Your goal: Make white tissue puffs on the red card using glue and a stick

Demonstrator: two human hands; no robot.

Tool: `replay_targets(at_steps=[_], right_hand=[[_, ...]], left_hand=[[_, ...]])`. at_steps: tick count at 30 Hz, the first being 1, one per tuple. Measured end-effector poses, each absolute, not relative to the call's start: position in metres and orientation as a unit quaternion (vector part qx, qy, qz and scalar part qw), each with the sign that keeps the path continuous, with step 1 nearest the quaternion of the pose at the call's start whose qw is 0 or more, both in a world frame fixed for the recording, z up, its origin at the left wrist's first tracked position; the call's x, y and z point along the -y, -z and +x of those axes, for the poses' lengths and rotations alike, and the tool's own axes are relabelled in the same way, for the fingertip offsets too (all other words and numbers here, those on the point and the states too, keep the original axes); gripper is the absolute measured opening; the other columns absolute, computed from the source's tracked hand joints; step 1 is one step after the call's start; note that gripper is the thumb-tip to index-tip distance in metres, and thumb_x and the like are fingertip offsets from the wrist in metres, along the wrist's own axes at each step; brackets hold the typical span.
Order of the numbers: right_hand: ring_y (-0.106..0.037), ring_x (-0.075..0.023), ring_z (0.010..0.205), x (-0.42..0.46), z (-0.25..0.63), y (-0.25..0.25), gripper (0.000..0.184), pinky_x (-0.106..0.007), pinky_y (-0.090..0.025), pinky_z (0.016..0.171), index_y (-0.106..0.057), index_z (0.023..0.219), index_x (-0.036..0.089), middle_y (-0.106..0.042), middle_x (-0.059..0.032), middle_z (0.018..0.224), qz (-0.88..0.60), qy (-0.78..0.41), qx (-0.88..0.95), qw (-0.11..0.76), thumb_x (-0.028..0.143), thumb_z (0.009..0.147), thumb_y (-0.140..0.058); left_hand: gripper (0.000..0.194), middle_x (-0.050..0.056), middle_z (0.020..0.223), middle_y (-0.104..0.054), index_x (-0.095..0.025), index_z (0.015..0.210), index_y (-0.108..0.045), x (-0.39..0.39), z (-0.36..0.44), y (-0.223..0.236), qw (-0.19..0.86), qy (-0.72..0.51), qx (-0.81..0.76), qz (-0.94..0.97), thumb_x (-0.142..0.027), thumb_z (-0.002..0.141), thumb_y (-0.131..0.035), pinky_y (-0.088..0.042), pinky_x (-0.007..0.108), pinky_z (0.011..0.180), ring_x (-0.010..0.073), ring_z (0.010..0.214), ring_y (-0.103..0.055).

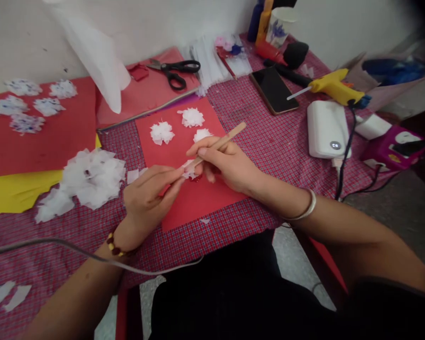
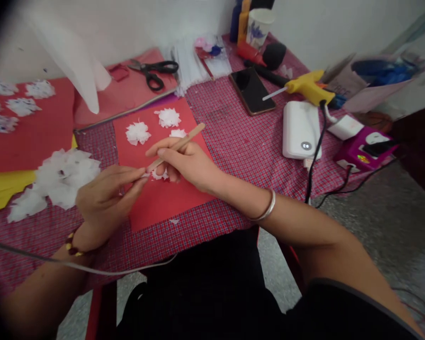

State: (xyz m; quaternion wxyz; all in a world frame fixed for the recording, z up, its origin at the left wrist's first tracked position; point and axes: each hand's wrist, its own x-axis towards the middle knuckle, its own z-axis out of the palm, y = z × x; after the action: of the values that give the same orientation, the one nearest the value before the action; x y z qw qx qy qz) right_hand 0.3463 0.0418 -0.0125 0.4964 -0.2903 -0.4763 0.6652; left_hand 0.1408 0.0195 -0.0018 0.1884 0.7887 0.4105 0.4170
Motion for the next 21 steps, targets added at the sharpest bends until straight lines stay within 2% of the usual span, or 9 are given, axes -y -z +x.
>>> replay_targets(at_steps=[3,5,8,10,13,15,17,19,21], right_hand=[[-0.052,-0.0034,0.044,-0.045,0.351,0.013,0.024,-0.015,-0.041,0.041,-0.064,0.097,0.016,-0.071,0.0034,0.073,-0.249,-0.712,0.456,0.472,0.038,0.089,-0.069],[-0.053,-0.0028,0.048,-0.045,0.354,0.009,0.025,-0.014,-0.041,0.043,-0.065,0.100,0.015,-0.070,0.0034,0.076,-0.238,-0.695,0.481,0.478,0.035,0.088,-0.072],[-0.055,-0.0034,0.053,-0.043,0.355,0.004,0.017,-0.013,-0.042,0.046,-0.066,0.094,0.013,-0.067,0.0034,0.071,-0.246,-0.636,0.531,0.503,0.029,0.088,-0.072],[-0.057,-0.0043,0.052,-0.041,0.352,0.004,0.013,-0.013,-0.043,0.046,-0.063,0.090,0.014,-0.067,0.0032,0.068,-0.267,-0.635,0.528,0.498,0.025,0.091,-0.068],[-0.054,-0.0048,0.042,-0.042,0.348,0.007,0.013,-0.015,-0.041,0.040,-0.056,0.084,0.016,-0.068,0.0023,0.064,-0.319,-0.700,0.449,0.454,0.022,0.096,-0.057],[-0.051,-0.0049,0.038,-0.044,0.347,0.009,0.016,-0.015,-0.038,0.036,-0.055,0.082,0.016,-0.069,0.0016,0.062,-0.351,-0.743,0.390,0.416,0.019,0.097,-0.051],[-0.049,-0.0050,0.036,-0.046,0.348,0.010,0.018,-0.015,-0.035,0.033,-0.055,0.080,0.017,-0.067,0.0017,0.059,-0.376,-0.750,0.372,0.398,0.018,0.097,-0.048],[-0.047,-0.0048,0.036,-0.047,0.349,0.009,0.019,-0.015,-0.034,0.034,-0.052,0.079,0.018,-0.065,0.0032,0.056,-0.398,-0.713,0.409,0.407,0.016,0.097,-0.047],[-0.047,-0.0046,0.038,-0.045,0.350,0.008,0.018,-0.015,-0.034,0.037,-0.050,0.078,0.019,-0.063,0.0043,0.057,-0.412,-0.654,0.478,0.417,0.014,0.096,-0.049]], left_hand=[[0.023,0.001,0.092,-0.078,-0.028,0.095,-0.079,-0.019,0.139,-0.002,0.151,-0.413,-0.424,0.792,-0.012,0.079,-0.074,-0.058,0.033,0.079,0.0180,0.083,-0.071],[0.016,0.001,0.084,-0.077,-0.027,0.092,-0.079,-0.020,0.140,-0.006,0.242,-0.424,-0.468,0.737,-0.016,0.082,-0.073,-0.058,0.031,0.073,0.0164,0.075,-0.070],[0.006,0.000,0.072,-0.073,-0.023,0.086,-0.077,-0.021,0.144,-0.011,0.453,-0.414,-0.494,0.616,-0.021,0.084,-0.072,-0.057,0.028,0.062,0.0136,0.061,-0.065],[0.005,0.000,0.070,-0.073,-0.023,0.086,-0.077,-0.021,0.146,-0.011,0.514,-0.398,-0.481,0.588,-0.023,0.084,-0.072,-0.057,0.028,0.060,0.0131,0.058,-0.064],[0.009,0.001,0.077,-0.074,-0.026,0.092,-0.077,-0.020,0.145,-0.005,0.414,-0.367,-0.470,0.688,-0.027,0.088,-0.070,-0.058,0.032,0.071,0.0163,0.069,-0.068],[0.011,0.003,0.092,-0.076,-0.029,0.097,-0.077,-0.021,0.143,-0.001,0.312,-0.332,-0.439,0.774,-0.028,0.088,-0.071,-0.057,0.039,0.086,0.0210,0.087,-0.070],[0.018,0.005,0.108,-0.075,-0.031,0.103,-0.076,-0.023,0.140,0.003,0.258,-0.304,-0.401,0.824,-0.029,0.085,-0.074,-0.052,0.042,0.098,0.0250,0.103,-0.069],[0.022,0.006,0.115,-0.073,-0.030,0.109,-0.074,-0.027,0.137,0.004,0.225,-0.298,-0.396,0.839,-0.028,0.086,-0.072,-0.050,0.042,0.100,0.0261,0.109,-0.067],[0.018,0.006,0.109,-0.074,-0.027,0.107,-0.072,-0.032,0.133,0.005,0.180,-0.310,-0.419,0.834,-0.027,0.091,-0.064,-0.051,0.040,0.094,0.0246,0.104,-0.068]])
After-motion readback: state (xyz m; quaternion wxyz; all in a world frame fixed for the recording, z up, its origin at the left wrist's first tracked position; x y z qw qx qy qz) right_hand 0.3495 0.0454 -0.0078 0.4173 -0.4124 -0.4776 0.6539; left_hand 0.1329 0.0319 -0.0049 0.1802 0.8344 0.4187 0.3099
